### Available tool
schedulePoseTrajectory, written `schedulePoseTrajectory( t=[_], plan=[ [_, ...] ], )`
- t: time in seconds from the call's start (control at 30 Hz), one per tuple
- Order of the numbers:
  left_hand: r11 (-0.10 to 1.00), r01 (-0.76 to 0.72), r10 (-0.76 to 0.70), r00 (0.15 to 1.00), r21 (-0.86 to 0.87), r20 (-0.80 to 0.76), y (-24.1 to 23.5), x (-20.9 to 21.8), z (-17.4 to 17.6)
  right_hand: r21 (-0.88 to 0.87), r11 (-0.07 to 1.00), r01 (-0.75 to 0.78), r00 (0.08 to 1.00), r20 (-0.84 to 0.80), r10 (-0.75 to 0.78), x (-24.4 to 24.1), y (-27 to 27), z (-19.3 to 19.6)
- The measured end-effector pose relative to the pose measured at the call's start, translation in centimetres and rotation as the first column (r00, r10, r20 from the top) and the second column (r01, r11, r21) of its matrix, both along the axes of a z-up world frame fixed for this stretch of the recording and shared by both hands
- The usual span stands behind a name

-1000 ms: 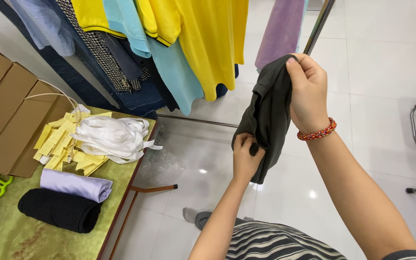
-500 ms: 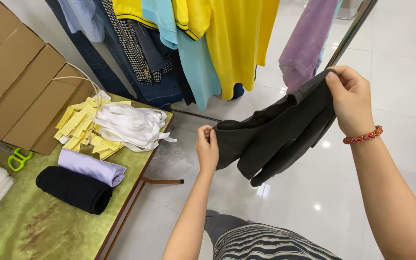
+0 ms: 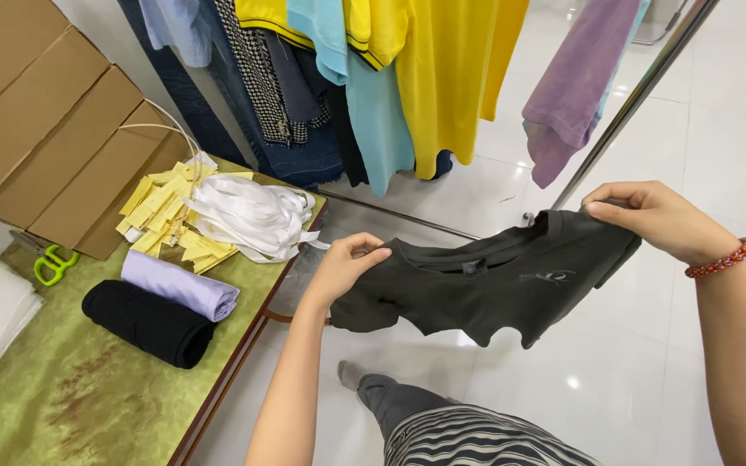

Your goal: The person takes a gray t-shirt, a black t-shirt, and a yellow t-shirt from a clothing rack one by one. They lay each shirt on a table, fold it neatly, and place it in a stack with other folded clothes.

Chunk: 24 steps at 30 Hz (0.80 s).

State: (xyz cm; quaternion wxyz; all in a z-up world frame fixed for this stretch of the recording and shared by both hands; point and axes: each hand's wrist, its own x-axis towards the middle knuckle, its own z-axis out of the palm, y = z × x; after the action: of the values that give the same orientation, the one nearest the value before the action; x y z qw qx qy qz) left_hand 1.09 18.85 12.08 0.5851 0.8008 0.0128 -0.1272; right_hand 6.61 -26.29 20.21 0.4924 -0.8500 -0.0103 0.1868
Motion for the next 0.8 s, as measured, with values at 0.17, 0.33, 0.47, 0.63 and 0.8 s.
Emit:
schedulePoseTrajectory(
  t=[0.17, 0.33, 0.47, 0.63, 0.8],
  plan=[
    [0.974, -0.205, 0.195, 0.976, -0.095, -0.101, -1.1, 1.0, -1.2, 0.259, 0.938, 0.23, 0.973, -0.086, -0.215, 1.7, -0.4, -8.5],
    [0.825, -0.47, 0.418, 0.881, -0.315, -0.221, -4.8, 4.5, -10.4, 0.297, 0.875, 0.382, 0.917, -0.003, -0.399, 1.3, 4.2, -17.3],
    [0.75, -0.502, 0.449, 0.864, -0.43, -0.226, -10.9, 2.8, -6.5, 0.331, 0.909, 0.253, 0.942, 0.132, -0.31, -2.8, 12.3, -14.3],
    [0.708, -0.526, 0.468, 0.849, -0.471, -0.244, -14.6, 0.2, -2.2, 0.343, 0.925, 0.167, 0.932, 0.252, -0.261, -5.7, 16.6, -13.1],
    [0.767, -0.506, 0.522, 0.85, -0.394, -0.075, -14.5, -0.6, -2.2, 0.267, 0.957, 0.116, 0.888, 0.404, -0.221, -7.8, 17.7, -11.1]
  ],
)
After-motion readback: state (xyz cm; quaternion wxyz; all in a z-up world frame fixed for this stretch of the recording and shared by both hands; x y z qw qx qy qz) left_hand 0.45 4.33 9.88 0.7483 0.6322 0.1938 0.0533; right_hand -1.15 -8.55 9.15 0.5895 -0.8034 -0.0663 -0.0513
